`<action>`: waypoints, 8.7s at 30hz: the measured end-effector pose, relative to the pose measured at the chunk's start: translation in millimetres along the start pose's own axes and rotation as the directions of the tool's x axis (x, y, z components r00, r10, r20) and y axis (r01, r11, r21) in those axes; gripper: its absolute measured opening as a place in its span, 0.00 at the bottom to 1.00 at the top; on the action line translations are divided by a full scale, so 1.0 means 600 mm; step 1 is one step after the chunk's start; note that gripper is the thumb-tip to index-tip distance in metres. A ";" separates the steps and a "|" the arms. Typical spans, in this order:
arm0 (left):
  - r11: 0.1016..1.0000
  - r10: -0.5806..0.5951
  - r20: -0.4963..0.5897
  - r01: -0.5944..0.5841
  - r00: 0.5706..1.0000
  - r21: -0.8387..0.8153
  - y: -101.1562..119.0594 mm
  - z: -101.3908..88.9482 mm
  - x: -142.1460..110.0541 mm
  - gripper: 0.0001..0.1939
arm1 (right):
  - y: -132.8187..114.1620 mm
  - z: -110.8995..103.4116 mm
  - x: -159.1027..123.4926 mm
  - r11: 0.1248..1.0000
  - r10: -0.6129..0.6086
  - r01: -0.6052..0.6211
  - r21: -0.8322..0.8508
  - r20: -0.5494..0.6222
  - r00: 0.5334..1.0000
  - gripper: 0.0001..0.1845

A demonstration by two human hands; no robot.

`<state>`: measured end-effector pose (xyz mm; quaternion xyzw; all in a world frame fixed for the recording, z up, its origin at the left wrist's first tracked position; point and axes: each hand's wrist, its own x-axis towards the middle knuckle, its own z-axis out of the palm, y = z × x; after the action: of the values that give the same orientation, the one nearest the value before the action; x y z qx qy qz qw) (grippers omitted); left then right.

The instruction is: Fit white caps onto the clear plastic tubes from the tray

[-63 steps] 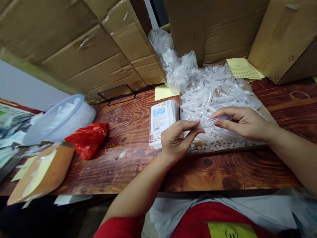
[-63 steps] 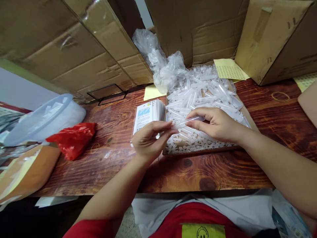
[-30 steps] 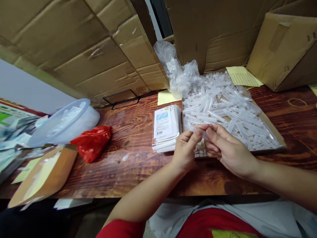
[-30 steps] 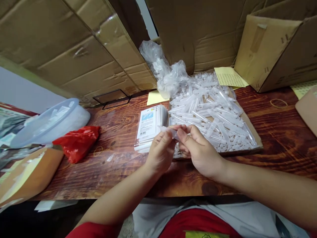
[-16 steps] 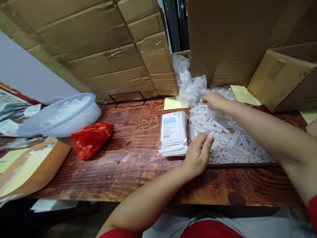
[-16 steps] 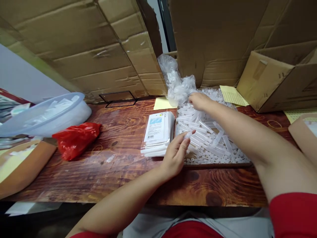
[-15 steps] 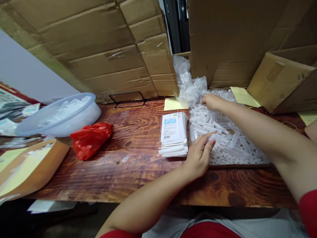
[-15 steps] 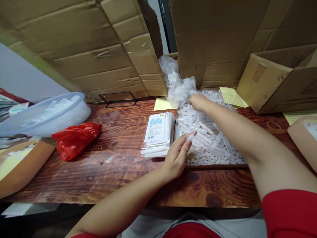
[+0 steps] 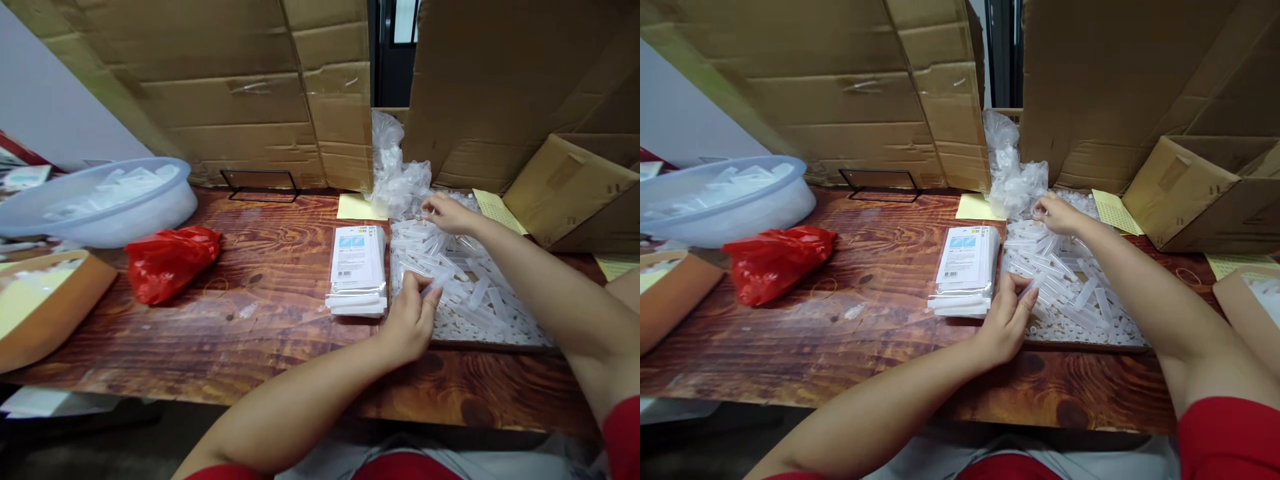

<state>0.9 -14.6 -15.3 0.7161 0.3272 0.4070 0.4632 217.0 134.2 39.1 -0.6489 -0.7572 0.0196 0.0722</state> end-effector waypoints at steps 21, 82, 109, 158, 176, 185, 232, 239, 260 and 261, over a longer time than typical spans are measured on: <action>0.965 0.092 0.157 -0.127 0.983 0.230 0.006 -0.003 0.006 0.07 | -0.054 -0.009 -0.291 0.730 -0.110 0.227 0.645 -0.217 0.970 0.11; 0.781 -0.072 0.614 -0.339 0.786 0.524 0.028 -0.046 0.027 0.12 | 0.083 -0.003 -0.046 0.922 0.052 0.057 -0.384 0.269 0.962 0.19; 0.784 -0.025 0.678 -0.407 0.734 0.469 0.024 -0.058 0.040 0.07 | 0.061 -0.028 -0.052 0.880 0.070 -0.015 -0.474 0.099 0.993 0.17; 0.733 -0.269 0.149 0.303 0.951 -0.609 0.046 0.001 0.022 0.17 | -0.159 0.030 -0.314 -0.331 0.328 0.238 0.913 -0.125 0.936 0.16; 0.819 -0.195 0.059 0.196 0.979 -0.539 0.039 -0.019 0.040 0.15 | -0.152 0.032 -0.324 -0.350 -0.051 -0.142 0.926 0.132 0.990 0.16; 0.769 -0.264 0.087 0.264 0.961 -0.582 0.027 -0.015 0.048 0.22 | -0.100 0.012 -0.319 0.210 0.300 0.188 0.960 -0.246 0.922 0.07; 0.963 0.054 0.223 -0.110 0.973 0.247 0.024 -0.021 0.024 0.02 | -0.087 0.027 -0.327 0.893 -0.267 0.380 0.240 -0.396 0.878 0.17; 0.966 0.050 0.178 -0.093 0.983 0.241 0.025 -0.023 0.026 0.02 | -0.084 0.024 -0.329 0.777 -0.302 0.457 0.433 -0.380 0.874 0.05; 0.987 -0.104 0.224 0.073 0.969 0.141 0.038 -0.013 0.021 0.02 | -0.095 0.030 -0.338 0.835 -0.303 0.443 0.325 -0.399 0.865 0.08; 0.985 -0.089 0.212 0.055 0.973 0.161 0.038 -0.013 0.020 0.02 | -0.097 0.031 -0.338 0.835 -0.288 0.425 0.348 -0.381 0.878 0.08</action>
<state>1.2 -9.6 11.0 0.7779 0.3304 0.2822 0.4541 187.5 -73.6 10.9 -0.4575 -0.8222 0.0657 0.3322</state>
